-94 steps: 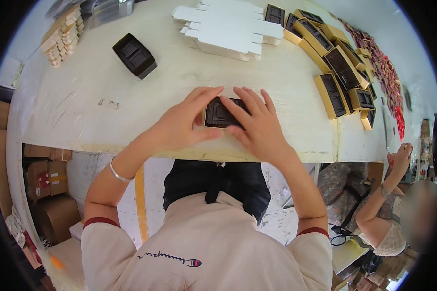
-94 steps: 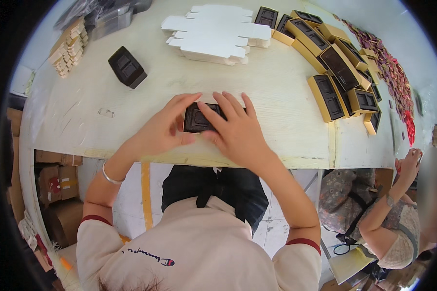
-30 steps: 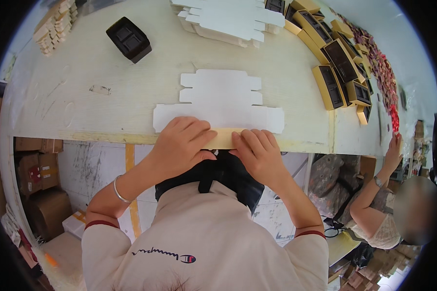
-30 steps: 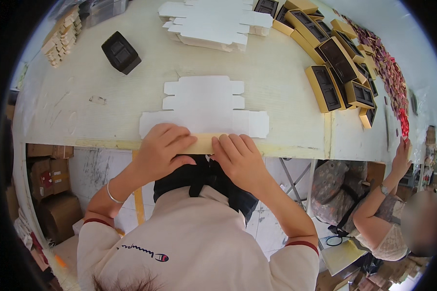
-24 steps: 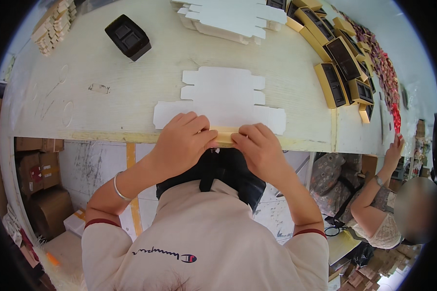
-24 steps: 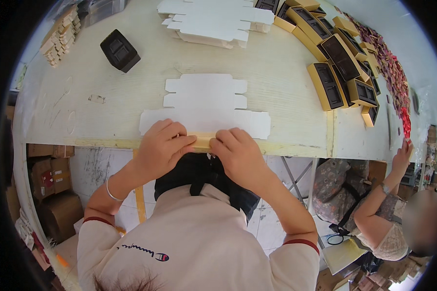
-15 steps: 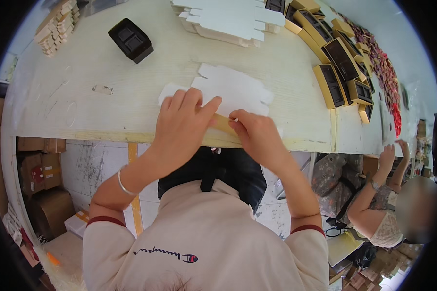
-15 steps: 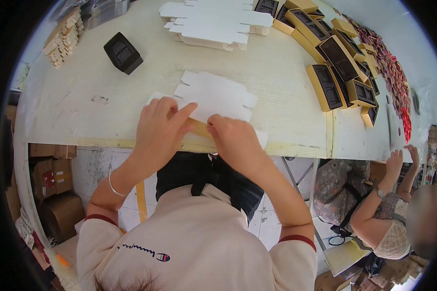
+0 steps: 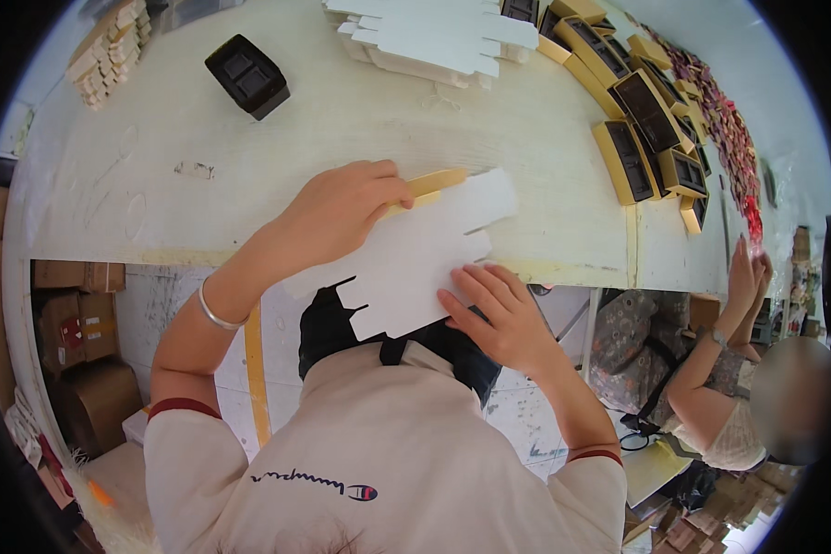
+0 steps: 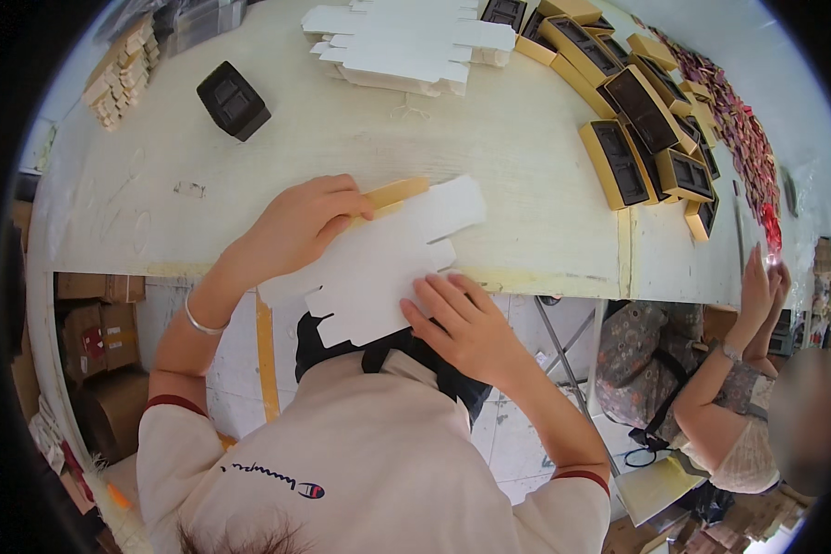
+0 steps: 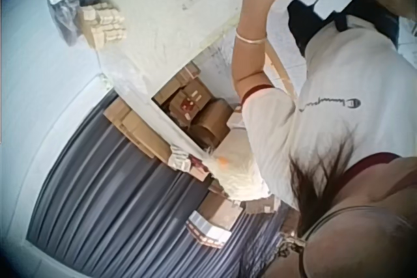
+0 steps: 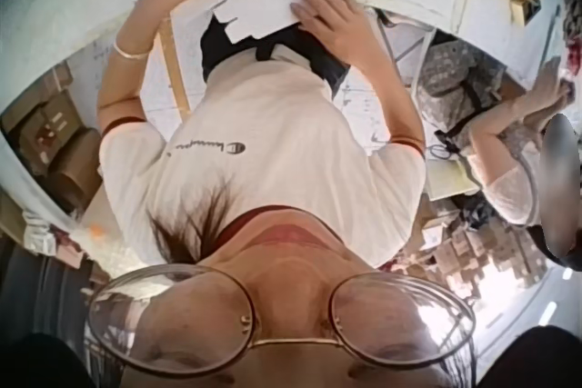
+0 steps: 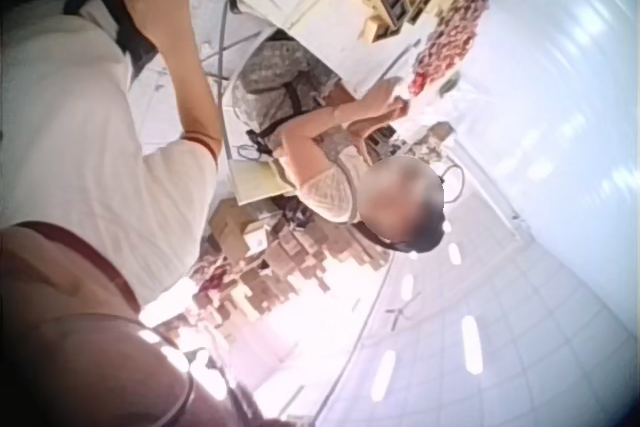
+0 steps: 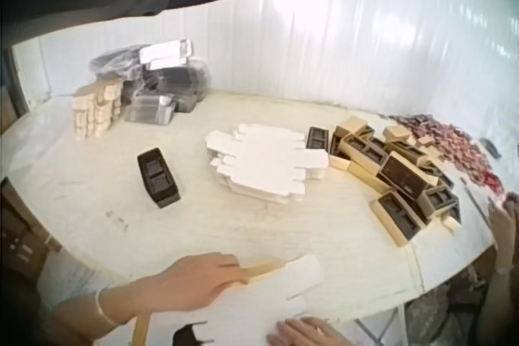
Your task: The person folds flat cardboard pieces into small rectangular boxes and inserts dark rectangular inserts into them. The person repeats this process multiple times, stacking the finished boxes on the table.
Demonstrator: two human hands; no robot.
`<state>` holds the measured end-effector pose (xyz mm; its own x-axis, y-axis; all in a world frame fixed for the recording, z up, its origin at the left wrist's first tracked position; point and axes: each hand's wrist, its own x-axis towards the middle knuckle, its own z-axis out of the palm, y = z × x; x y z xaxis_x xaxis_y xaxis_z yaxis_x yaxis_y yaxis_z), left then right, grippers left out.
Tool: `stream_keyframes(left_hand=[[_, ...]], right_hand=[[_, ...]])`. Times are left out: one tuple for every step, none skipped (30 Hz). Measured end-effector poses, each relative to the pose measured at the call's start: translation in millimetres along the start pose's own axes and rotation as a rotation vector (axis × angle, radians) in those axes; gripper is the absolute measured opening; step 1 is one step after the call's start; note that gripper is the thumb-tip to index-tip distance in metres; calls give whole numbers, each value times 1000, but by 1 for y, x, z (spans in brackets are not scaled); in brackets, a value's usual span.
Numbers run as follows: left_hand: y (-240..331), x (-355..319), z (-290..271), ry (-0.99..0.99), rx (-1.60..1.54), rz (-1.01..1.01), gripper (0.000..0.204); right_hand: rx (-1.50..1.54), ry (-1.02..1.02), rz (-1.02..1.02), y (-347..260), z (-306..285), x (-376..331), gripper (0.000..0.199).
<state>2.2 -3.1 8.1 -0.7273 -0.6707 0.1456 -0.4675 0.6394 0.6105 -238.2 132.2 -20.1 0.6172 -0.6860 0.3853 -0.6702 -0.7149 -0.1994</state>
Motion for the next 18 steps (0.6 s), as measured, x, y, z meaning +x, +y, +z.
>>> stream_keyframes(left_hand=[[-1,3,1,-13,-9,28,15],[-1,6,3,-1,20,48,14],[-2,9,4,12,50,68,14],[-2,11,5,24,80,88,13],[-3,12,5,26,84,96,13],[-4,14,6,29,88,104,13],[-5,15,6,30,91,117,12],[-5,16,7,23,82,113,12],[-6,17,7,17,73,110,12],[-7,16,7,14,63,104,12],[-7,16,6,26,54,105,12],[-8,15,6,37,45,105,12],[-8,15,7,47,35,104,11],[-8,14,8,53,37,106,12],[-8,14,9,60,39,109,12],[-7,13,9,65,42,112,12],[-7,13,9,39,59,102,11],[-7,12,8,12,76,91,11]], right_hand=[[33,27,4,-1,2,2,35],[66,54,8,-1,3,6,31],[100,80,11,-1,5,11,27],[142,44,95,-1,4,16,24],[184,7,179,0,1,23,22],[225,-30,262,1,0,31,20],[200,-11,290,4,3,39,19],[175,9,316,7,6,50,19],[150,29,342,9,9,59,18],[17,167,255,9,10,67,20],[-3,166,183,9,9,66,21],[-23,164,111,10,9,63,21],[-40,161,40,9,10,60,22],[-2,145,30,6,14,57,23],[36,128,21,2,18,52,25],[73,113,12,0,21,49,26],[92,126,22,1,22,47,27],[111,140,31,4,23,45,28]])
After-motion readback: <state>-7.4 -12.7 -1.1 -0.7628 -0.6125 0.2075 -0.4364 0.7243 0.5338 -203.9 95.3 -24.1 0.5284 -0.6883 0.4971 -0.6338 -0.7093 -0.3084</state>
